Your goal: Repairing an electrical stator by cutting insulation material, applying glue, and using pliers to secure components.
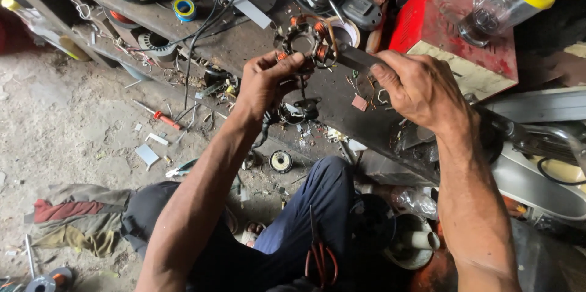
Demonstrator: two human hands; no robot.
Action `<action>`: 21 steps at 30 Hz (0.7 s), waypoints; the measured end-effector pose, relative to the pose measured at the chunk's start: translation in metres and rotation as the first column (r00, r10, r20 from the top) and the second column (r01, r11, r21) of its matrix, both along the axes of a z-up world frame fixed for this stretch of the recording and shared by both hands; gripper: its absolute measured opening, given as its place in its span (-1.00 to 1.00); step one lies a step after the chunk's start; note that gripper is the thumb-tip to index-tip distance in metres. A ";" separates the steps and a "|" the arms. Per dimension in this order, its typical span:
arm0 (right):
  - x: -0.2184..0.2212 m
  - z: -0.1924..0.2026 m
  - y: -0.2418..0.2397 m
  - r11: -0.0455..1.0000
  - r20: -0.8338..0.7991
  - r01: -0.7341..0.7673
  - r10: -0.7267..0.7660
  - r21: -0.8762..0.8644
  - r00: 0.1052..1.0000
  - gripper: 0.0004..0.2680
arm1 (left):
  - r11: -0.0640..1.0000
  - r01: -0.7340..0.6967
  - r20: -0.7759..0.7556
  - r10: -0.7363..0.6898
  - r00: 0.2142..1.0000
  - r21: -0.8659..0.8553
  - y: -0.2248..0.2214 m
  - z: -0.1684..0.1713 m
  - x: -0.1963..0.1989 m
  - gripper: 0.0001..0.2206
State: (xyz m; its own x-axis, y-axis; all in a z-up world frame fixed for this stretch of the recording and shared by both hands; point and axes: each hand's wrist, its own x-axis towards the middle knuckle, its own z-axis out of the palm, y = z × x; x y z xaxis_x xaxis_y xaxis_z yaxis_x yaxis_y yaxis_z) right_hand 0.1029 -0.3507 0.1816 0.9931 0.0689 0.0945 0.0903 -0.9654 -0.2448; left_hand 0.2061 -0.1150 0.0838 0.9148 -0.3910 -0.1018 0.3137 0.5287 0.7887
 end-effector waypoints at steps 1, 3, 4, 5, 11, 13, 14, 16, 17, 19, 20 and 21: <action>0.003 -0.001 -0.001 1.000 0.005 -0.003 0.003 -0.004 1.000 -0.68 | 1.000 -0.003 0.005 0.003 1.000 -0.004 -0.001 0.001 0.003 -0.77; 0.004 -0.004 -0.003 1.000 -0.017 -0.001 0.002 0.028 1.000 -0.66 | 1.000 -0.016 0.027 0.015 1.000 0.019 -0.003 0.000 0.002 -0.75; 0.005 -0.007 -0.006 1.000 -0.019 -0.004 0.005 0.026 1.000 -0.66 | 1.000 -0.018 0.025 0.018 1.000 0.017 -0.004 0.002 0.002 -0.75; 0.007 -0.010 -0.010 1.000 -0.017 -0.007 0.007 0.008 1.000 -0.66 | 0.999 -0.013 0.059 0.011 0.998 0.032 -0.006 0.004 0.002 -0.74; 0.005 -0.007 -0.007 1.000 -0.020 -0.003 0.003 0.024 1.000 -0.66 | 0.994 -0.032 0.159 0.015 0.987 0.106 -0.013 0.014 -0.002 -0.73; 0.003 -0.005 -0.005 1.000 -0.023 -0.004 0.005 0.030 1.000 -0.67 | 0.993 -0.047 0.174 0.028 0.984 0.110 -0.016 0.014 -0.004 -0.73; 0.003 -0.004 -0.005 1.000 -0.023 -0.006 0.006 0.015 1.000 -0.67 | 0.992 -0.055 0.186 0.033 0.982 0.114 -0.016 0.014 -0.004 -0.73; 0.003 -0.003 -0.002 1.000 -0.023 -0.009 0.009 0.000 1.000 -0.67 | 0.991 -0.063 0.196 0.039 0.980 0.119 -0.017 0.015 -0.005 -0.73; 0.003 -0.002 0.000 1.000 -0.021 -0.002 0.002 -0.016 1.000 -0.65 | 0.992 -0.059 0.194 0.037 0.980 0.110 -0.017 0.014 -0.005 -0.72; 0.002 0.001 0.005 0.999 -0.019 0.005 -0.006 -0.032 1.000 -0.64 | 0.994 -0.054 0.191 0.034 0.981 0.100 -0.017 0.014 -0.005 -0.70; 0.001 0.004 0.009 0.999 -0.025 0.020 -0.021 -0.048 0.999 -0.63 | 0.994 -0.051 0.194 0.031 0.980 0.100 -0.017 0.014 -0.006 -0.69; 0.001 0.007 0.013 0.997 -0.031 0.034 -0.037 -0.065 0.999 -0.62 | 0.994 -0.048 0.198 0.028 0.980 0.101 -0.018 0.014 -0.007 -0.67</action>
